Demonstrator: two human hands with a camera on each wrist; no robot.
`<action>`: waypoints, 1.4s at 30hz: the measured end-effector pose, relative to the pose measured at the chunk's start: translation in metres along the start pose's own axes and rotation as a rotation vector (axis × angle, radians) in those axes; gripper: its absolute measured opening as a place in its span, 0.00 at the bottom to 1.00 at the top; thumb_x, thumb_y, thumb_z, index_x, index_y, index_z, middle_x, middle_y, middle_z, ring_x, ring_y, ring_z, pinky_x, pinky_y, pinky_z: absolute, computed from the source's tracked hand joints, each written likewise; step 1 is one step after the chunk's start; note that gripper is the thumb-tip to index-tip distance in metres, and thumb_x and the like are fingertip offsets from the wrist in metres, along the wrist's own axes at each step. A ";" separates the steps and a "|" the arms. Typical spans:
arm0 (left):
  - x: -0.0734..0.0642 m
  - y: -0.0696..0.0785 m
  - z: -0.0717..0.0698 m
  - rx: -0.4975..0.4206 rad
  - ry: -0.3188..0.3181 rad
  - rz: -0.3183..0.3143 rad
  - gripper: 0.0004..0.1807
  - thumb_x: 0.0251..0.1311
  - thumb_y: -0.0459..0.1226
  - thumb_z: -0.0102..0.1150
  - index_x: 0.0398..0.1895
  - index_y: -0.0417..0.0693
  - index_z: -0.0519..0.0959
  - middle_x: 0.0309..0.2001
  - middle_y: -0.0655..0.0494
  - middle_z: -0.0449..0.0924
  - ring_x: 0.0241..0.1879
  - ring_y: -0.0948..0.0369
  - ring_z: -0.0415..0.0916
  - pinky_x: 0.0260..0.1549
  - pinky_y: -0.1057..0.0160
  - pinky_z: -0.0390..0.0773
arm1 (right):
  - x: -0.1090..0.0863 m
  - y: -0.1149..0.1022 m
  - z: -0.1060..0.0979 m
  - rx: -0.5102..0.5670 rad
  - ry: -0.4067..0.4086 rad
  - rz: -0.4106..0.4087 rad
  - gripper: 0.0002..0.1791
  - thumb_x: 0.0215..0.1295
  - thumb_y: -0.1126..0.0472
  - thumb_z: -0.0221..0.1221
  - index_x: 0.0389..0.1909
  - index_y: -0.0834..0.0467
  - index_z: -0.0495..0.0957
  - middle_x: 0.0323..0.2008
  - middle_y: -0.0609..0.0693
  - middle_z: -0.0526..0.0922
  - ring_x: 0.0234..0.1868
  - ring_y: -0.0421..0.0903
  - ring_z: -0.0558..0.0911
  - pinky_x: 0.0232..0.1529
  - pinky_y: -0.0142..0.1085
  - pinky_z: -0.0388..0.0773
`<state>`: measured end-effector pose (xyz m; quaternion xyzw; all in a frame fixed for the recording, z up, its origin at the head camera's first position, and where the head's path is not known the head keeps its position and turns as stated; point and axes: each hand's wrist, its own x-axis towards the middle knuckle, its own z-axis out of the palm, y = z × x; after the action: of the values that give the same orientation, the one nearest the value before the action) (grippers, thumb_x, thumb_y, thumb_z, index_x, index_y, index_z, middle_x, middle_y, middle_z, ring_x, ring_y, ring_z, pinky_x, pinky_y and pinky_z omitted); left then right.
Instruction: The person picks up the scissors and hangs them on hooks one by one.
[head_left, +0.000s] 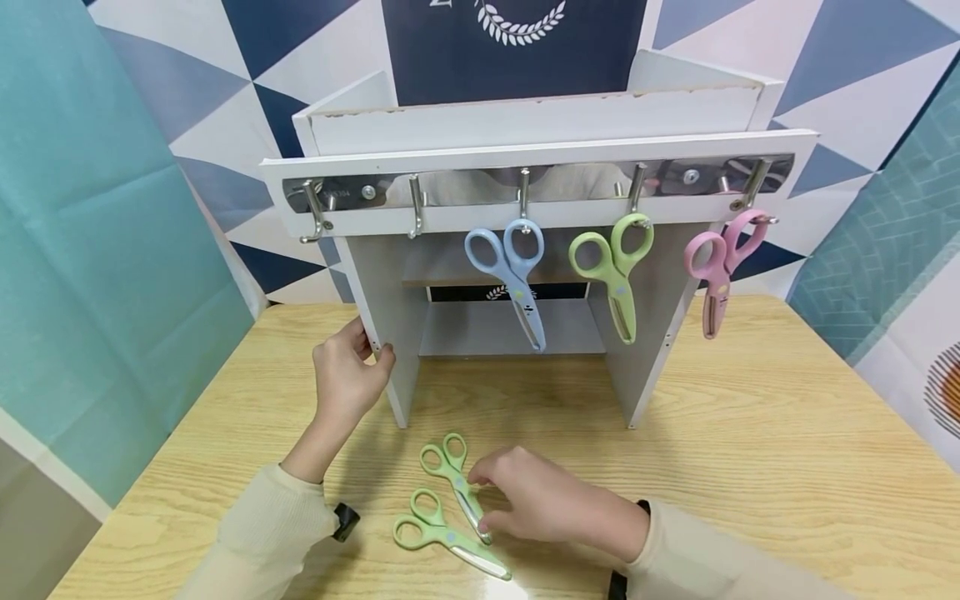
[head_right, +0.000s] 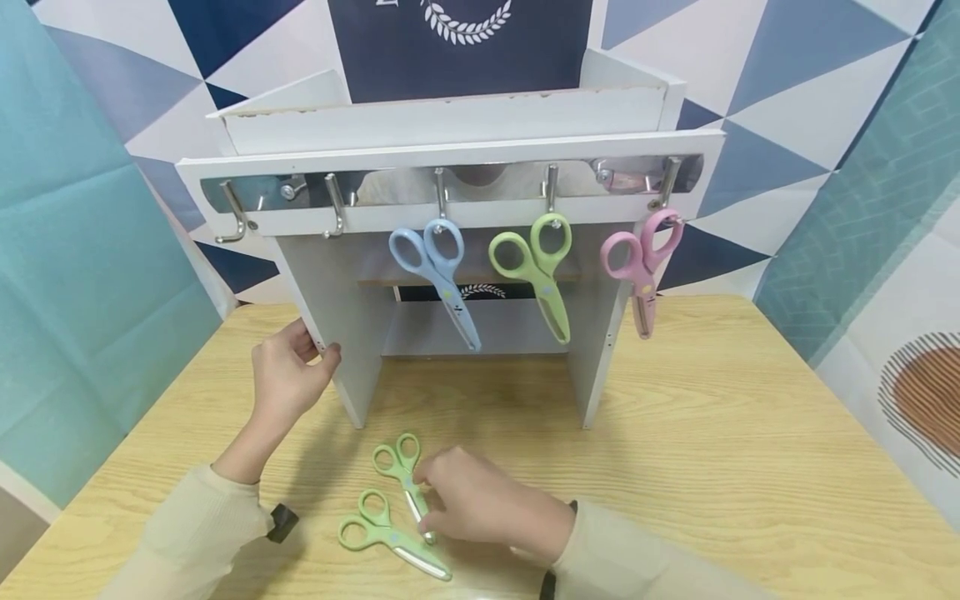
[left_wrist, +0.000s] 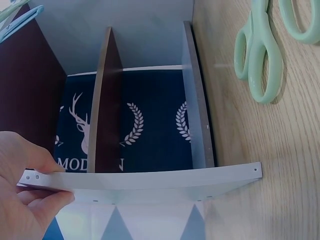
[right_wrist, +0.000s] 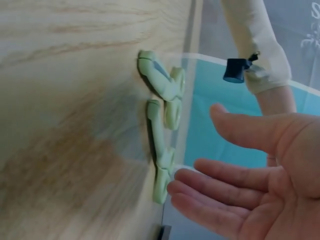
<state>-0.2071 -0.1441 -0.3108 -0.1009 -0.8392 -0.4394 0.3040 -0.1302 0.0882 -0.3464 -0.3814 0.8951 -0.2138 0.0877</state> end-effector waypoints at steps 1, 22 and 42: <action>0.000 0.000 0.000 0.000 -0.001 -0.001 0.21 0.48 0.24 0.57 0.50 0.27 0.78 0.43 0.32 0.84 0.44 0.45 0.84 0.41 0.53 0.84 | 0.001 0.000 0.002 -0.009 -0.003 -0.008 0.22 0.53 0.57 0.69 0.48 0.62 0.80 0.46 0.51 0.86 0.49 0.43 0.83 0.48 0.31 0.82; -0.002 -0.001 0.001 0.008 -0.001 0.000 0.20 0.48 0.24 0.58 0.48 0.27 0.79 0.43 0.33 0.84 0.43 0.45 0.84 0.41 0.52 0.84 | 0.011 -0.011 0.023 -0.224 -0.045 -0.113 0.28 0.42 0.50 0.74 0.45 0.56 0.80 0.44 0.43 0.84 0.48 0.35 0.80 0.48 0.24 0.79; -0.001 0.000 0.000 0.012 -0.007 -0.008 0.20 0.48 0.24 0.58 0.48 0.27 0.78 0.43 0.33 0.84 0.43 0.45 0.85 0.41 0.52 0.84 | 0.004 0.013 0.014 -0.214 0.021 -0.045 0.22 0.44 0.65 0.72 0.43 0.61 0.80 0.43 0.50 0.84 0.49 0.46 0.82 0.49 0.34 0.82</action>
<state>-0.2063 -0.1440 -0.3112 -0.0973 -0.8432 -0.4354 0.2998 -0.1366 0.0890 -0.3643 -0.4061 0.9050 -0.1227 0.0323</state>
